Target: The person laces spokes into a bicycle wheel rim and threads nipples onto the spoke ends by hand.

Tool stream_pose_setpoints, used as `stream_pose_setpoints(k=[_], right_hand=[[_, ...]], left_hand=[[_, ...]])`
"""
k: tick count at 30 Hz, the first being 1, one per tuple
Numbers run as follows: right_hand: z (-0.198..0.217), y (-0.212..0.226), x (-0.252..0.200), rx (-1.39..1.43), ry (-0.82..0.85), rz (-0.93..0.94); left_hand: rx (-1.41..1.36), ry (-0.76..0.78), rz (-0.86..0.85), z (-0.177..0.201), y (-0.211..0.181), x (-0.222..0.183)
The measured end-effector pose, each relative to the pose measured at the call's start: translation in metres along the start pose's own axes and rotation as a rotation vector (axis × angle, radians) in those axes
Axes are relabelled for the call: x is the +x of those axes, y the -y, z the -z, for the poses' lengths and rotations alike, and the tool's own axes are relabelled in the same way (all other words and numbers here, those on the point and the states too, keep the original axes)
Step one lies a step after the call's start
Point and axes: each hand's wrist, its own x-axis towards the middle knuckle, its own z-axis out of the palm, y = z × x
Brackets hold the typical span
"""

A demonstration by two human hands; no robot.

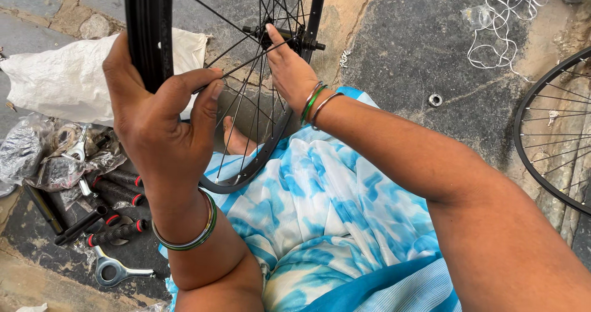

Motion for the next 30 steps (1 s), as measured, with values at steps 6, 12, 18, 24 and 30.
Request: stream_pose_setpoints(k=[6, 12, 18, 24, 30], right_hand=[[0.002, 0.032, -0.017, 0.274, -0.037, 0.04], [0.008, 0.019, -0.062, 0.805, -0.523, 0.133], [0.026, 0.0, -0.068, 1.23, -1.36, -0.416], [0.041, -0.008, -0.037, 2.124, -1.396, -0.22], [0.038, 0.004, -0.034, 2.224, -1.283, -0.239]], left_hand=[[-0.003, 0.01, -0.042, -0.004, 0.001, 0.007], [0.022, -0.007, -0.043, -0.001, -0.007, 0.009], [0.025, -0.047, -0.02, -0.004, -0.015, 0.011], [-0.355, 0.065, -0.068, 0.01, -0.014, 0.013], [-1.067, 0.148, 0.187, -0.016, -0.007, 0.008]])
